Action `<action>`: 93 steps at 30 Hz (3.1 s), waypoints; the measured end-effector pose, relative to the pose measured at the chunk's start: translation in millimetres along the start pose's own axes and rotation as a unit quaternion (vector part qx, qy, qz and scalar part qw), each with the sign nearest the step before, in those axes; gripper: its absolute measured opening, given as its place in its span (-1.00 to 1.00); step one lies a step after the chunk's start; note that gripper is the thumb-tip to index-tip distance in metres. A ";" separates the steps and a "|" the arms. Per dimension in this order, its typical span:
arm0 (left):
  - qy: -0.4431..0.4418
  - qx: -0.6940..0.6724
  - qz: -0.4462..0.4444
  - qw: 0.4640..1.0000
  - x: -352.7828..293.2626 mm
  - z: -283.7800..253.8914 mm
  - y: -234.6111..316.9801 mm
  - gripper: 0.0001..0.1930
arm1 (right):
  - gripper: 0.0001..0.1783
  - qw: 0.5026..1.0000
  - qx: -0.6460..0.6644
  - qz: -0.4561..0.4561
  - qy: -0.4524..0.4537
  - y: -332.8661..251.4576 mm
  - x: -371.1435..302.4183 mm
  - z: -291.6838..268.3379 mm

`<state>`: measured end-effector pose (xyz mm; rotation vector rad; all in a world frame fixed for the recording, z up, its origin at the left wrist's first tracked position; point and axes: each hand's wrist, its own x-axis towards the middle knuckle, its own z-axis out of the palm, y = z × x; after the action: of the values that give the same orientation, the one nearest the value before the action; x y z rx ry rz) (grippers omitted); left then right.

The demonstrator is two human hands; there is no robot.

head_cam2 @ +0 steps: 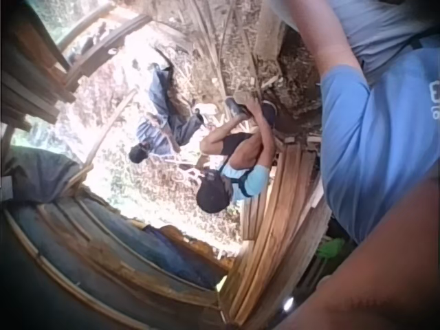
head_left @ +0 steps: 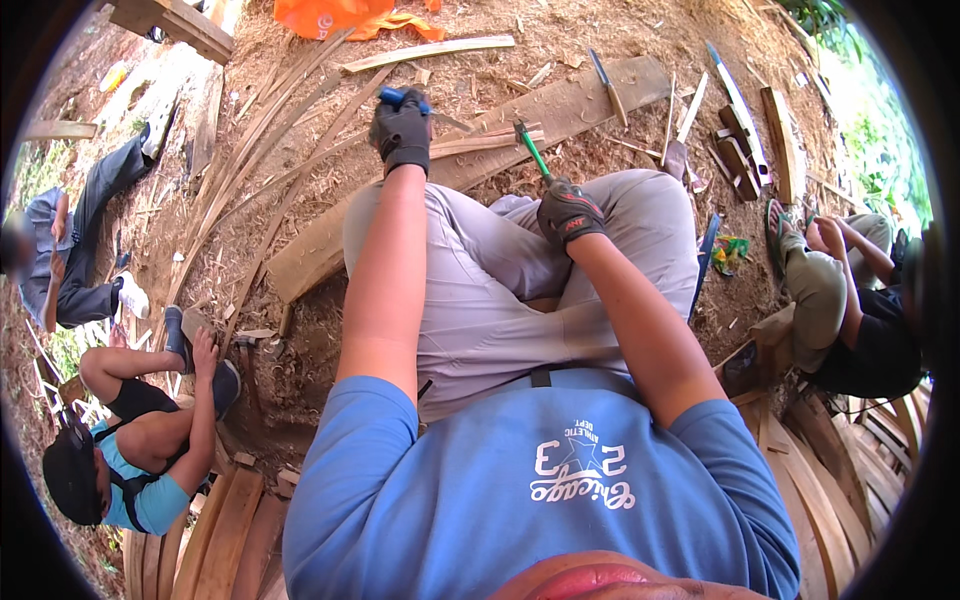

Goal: The person sits on the ground and carves a small piece of wood using a chisel and a hammer. They repeatedly strike the chisel to shape the wood, occasionally adjusting their grip and the wood's position.

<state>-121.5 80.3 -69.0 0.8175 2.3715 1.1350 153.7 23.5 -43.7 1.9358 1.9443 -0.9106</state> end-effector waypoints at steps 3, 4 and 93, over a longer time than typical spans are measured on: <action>0.062 -0.224 -0.032 0.972 27.6 -0.4 -25.7 -0.75 | -0.60 1.000 -0.023 -0.017 -0.014 -1.1 -0.9 -2.4; 0.061 -0.264 -0.058 0.961 24.3 -0.5 -25.4 -0.75 | -0.60 0.999 -0.033 -0.023 -0.017 1.3 -0.6 -2.4; -0.332 -0.184 0.210 0.901 -16.2 21.3 22.6 -0.80 | -0.69 1.000 -0.001 -0.003 -0.002 12.6 12.7 13.3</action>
<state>-89.7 93.3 -62.2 1.3496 1.4060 1.1604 161.4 24.9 -64.5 1.9269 1.9496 -0.9133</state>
